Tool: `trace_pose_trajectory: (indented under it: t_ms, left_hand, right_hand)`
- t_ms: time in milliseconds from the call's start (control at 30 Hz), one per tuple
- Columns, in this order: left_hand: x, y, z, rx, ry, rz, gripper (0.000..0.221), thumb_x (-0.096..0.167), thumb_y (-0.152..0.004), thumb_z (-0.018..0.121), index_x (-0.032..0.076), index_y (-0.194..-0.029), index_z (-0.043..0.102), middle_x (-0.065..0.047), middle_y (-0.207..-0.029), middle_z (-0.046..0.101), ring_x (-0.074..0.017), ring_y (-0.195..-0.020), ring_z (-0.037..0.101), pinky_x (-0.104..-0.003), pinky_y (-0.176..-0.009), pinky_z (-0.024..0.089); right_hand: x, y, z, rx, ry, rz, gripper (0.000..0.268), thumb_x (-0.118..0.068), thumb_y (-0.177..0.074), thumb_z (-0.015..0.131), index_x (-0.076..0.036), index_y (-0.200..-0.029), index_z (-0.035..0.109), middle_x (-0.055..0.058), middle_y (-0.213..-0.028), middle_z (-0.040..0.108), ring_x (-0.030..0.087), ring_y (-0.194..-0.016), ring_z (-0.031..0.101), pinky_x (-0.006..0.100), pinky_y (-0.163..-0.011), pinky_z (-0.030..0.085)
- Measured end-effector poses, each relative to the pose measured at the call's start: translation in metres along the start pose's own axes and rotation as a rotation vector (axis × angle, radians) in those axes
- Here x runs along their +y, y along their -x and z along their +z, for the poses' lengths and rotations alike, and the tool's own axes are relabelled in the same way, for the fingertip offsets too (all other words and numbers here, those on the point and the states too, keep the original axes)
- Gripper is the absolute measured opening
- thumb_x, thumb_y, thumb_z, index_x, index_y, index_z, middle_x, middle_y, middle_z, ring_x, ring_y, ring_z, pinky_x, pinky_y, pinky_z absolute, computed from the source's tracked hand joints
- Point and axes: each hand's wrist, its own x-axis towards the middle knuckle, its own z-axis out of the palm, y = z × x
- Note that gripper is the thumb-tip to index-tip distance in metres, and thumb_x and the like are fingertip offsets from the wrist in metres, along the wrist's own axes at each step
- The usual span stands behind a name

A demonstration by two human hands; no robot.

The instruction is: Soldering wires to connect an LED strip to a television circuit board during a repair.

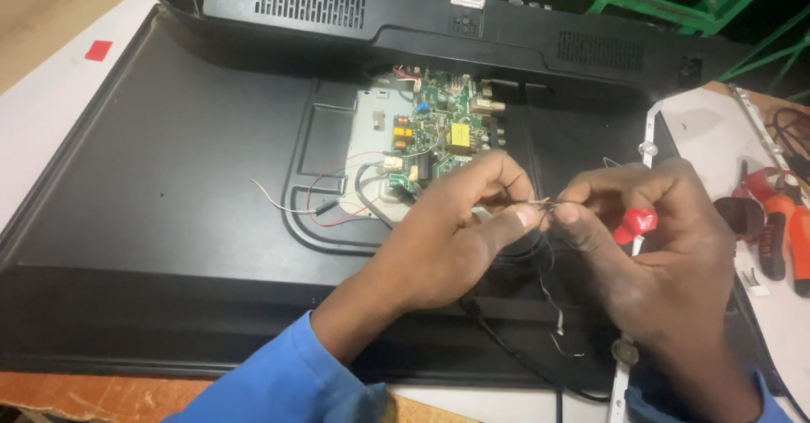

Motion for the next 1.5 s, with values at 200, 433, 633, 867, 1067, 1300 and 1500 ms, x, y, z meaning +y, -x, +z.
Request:
trace_pose_trajectory:
  t_ms: [200,433,633,867,1067,1300,1500]
  left_hand:
    - [0.0,0.001,0.005,0.022,-0.032,-0.093,0.012,0.022,-0.088,0.066,0.016,-0.086,0.056,0.003,-0.081,0.059,-0.0106,-0.071,0.053,-0.027,-0.064,0.042]
    - [0.003,-0.002,0.002,0.057,0.098,-0.201,0.013,0.024,-0.085,0.069,0.014,-0.085,0.059,-0.005,-0.086,0.08,-0.0158,-0.085,0.074,-0.033,-0.084,0.054]
    - [-0.008,-0.005,0.003,0.083,0.205,-0.195,0.013,0.019,-0.086,0.073,0.013,-0.086,0.061,-0.008,-0.08,0.08,-0.0153,-0.079,0.073,-0.033,-0.087,0.054]
    - [0.004,-0.004,0.001,0.077,0.231,-0.303,0.02,0.023,-0.087,0.071,0.012,-0.099,0.059,-0.013,-0.081,0.079,-0.0107,-0.051,0.035,-0.031,-0.051,0.03]
    - [0.003,-0.006,0.002,0.071,0.214,-0.278,0.017,0.019,-0.09,0.069,0.012,-0.1,0.058,-0.012,-0.078,0.078,-0.0106,-0.049,0.036,-0.027,-0.047,0.032]
    - [0.005,-0.006,0.002,0.067,0.14,-0.269,0.019,0.025,-0.087,0.066,0.013,-0.1,0.06,-0.012,-0.089,0.082,-0.0155,-0.073,0.063,-0.03,-0.068,0.053]
    - [0.014,-0.006,0.001,0.04,0.104,-0.305,0.019,0.022,-0.087,0.066,0.011,-0.102,0.062,-0.013,-0.098,0.085,-0.0183,-0.088,0.073,-0.032,-0.076,0.06]
  right_hand:
    - [-0.005,-0.001,0.003,0.034,0.036,0.084,0.041,-0.009,-0.096,0.075,-0.013,-0.084,0.035,0.007,-0.095,0.074,0.014,-0.085,0.071,0.025,-0.076,0.058]
    - [-0.003,-0.005,-0.03,0.072,0.015,0.282,0.035,-0.029,-0.115,0.045,0.0,-0.097,0.054,0.017,-0.098,0.076,0.025,-0.075,0.076,0.031,-0.064,0.059]
    - [0.015,0.012,-0.065,0.124,0.149,0.469,0.019,-0.01,-0.116,0.058,0.003,-0.104,0.063,0.017,-0.089,0.074,0.021,-0.063,0.063,0.031,-0.062,0.054]
    - [0.047,0.044,-0.082,0.219,0.064,0.529,0.012,-0.005,-0.106,0.07,0.007,-0.105,0.067,0.022,-0.089,0.072,0.025,-0.065,0.065,0.031,-0.062,0.053]
    - [0.073,0.059,-0.093,0.315,0.13,0.621,0.041,-0.03,-0.126,0.05,0.008,-0.114,0.06,0.029,-0.092,0.07,0.033,-0.071,0.07,0.038,-0.063,0.053]
    - [0.064,0.057,-0.101,0.182,0.286,0.927,0.027,-0.021,-0.111,0.053,0.001,-0.098,0.063,0.018,-0.068,0.064,0.029,-0.054,0.051,0.041,-0.051,0.037]
    - [0.069,0.058,-0.111,0.152,0.273,0.919,0.017,-0.012,-0.104,0.054,-0.003,-0.118,0.055,0.019,-0.083,0.07,0.032,-0.061,0.058,0.042,-0.053,0.039]
